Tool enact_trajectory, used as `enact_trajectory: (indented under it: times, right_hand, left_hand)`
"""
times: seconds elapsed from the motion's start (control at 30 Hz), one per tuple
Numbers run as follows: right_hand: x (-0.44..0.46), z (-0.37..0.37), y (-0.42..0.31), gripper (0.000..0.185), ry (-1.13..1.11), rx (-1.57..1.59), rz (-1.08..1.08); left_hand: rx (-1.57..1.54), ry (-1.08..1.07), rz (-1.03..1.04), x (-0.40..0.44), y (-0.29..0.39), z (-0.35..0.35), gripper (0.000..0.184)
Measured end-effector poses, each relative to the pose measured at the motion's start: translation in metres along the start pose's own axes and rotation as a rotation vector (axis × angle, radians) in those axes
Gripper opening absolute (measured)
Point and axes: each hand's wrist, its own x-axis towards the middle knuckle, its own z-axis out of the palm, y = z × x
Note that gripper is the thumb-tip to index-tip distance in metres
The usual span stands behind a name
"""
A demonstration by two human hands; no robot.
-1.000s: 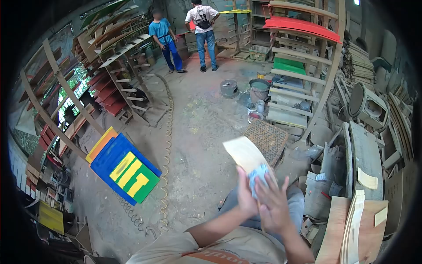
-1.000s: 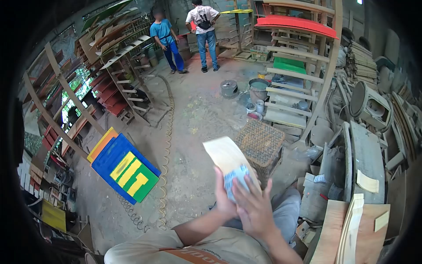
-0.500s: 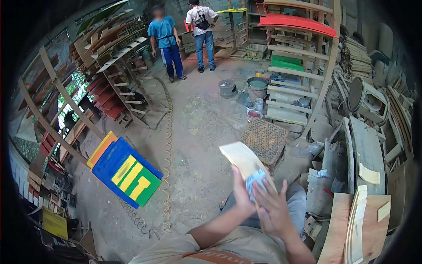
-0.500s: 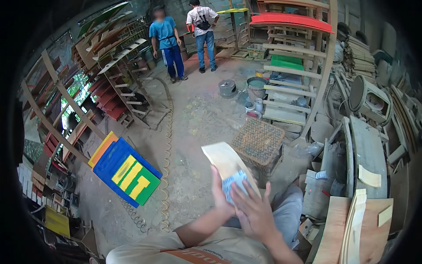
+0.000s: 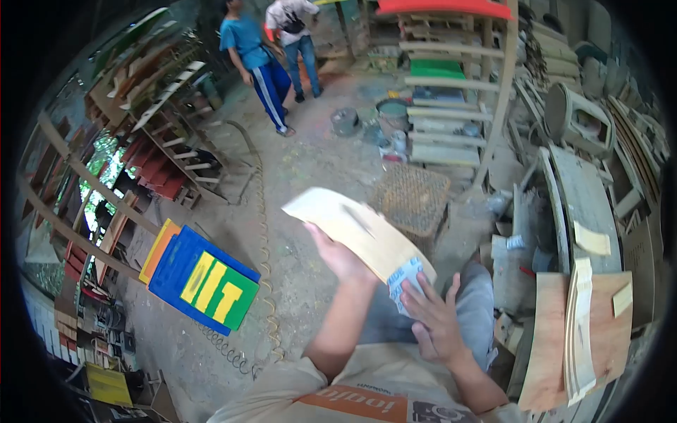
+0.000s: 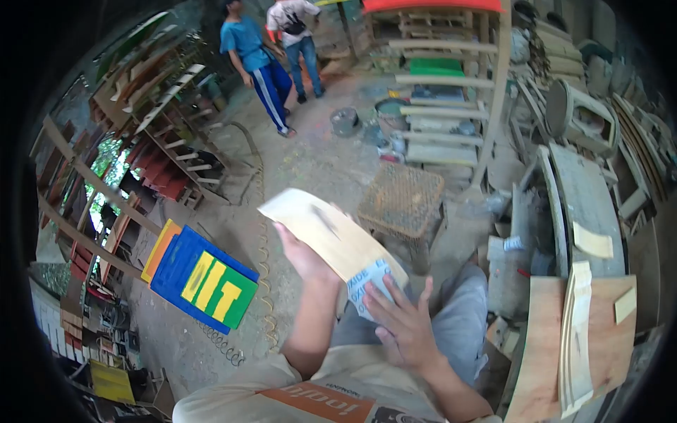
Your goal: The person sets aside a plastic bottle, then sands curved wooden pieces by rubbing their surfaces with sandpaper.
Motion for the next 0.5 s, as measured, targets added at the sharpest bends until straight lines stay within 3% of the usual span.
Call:
enact_trajectory:
  times: [0.1, 0.17, 0.2, 0.27, 0.33, 0.4, 0.5]
  right_hand:
    - [0.002, -0.012, 0.008, 0.04, 0.046, -0.077, 0.001]
    - [0.017, -0.024, 0.01, 0.04, 0.118, -0.102, 0.047]
    - [0.018, -0.022, 0.009, 0.04, 0.169, -0.076, 0.066]
    - [0.003, -0.008, 0.009, 0.04, 0.203, -0.041, 0.049]
    - [-0.018, 0.001, 0.01, 0.041, 0.165, 0.007, -0.074]
    - [-0.012, -0.007, 0.024, 0.042, 0.133, -0.02, -0.005]
    - [0.001, -0.011, 0.032, 0.041, 0.323, -0.004, 0.108]
  left_hand:
    - [-0.065, 0.004, -0.009, -0.004, -0.006, 0.012, 0.076]
    - [-0.183, -0.162, -0.096, -0.019, -0.019, 0.019, 0.074]
    - [-0.133, -0.061, -0.099, -0.025, -0.023, 0.021, 0.073]
    - [-0.164, -0.217, -0.137, -0.012, -0.015, 0.015, 0.074]
    - [-0.152, -0.192, -0.091, 0.002, -0.005, 0.016, 0.074]
    - [-0.128, -0.169, -0.065, 0.006, -0.008, 0.019, 0.075]
    - [-0.182, -0.151, -0.022, 0.008, -0.01, 0.021, 0.078]
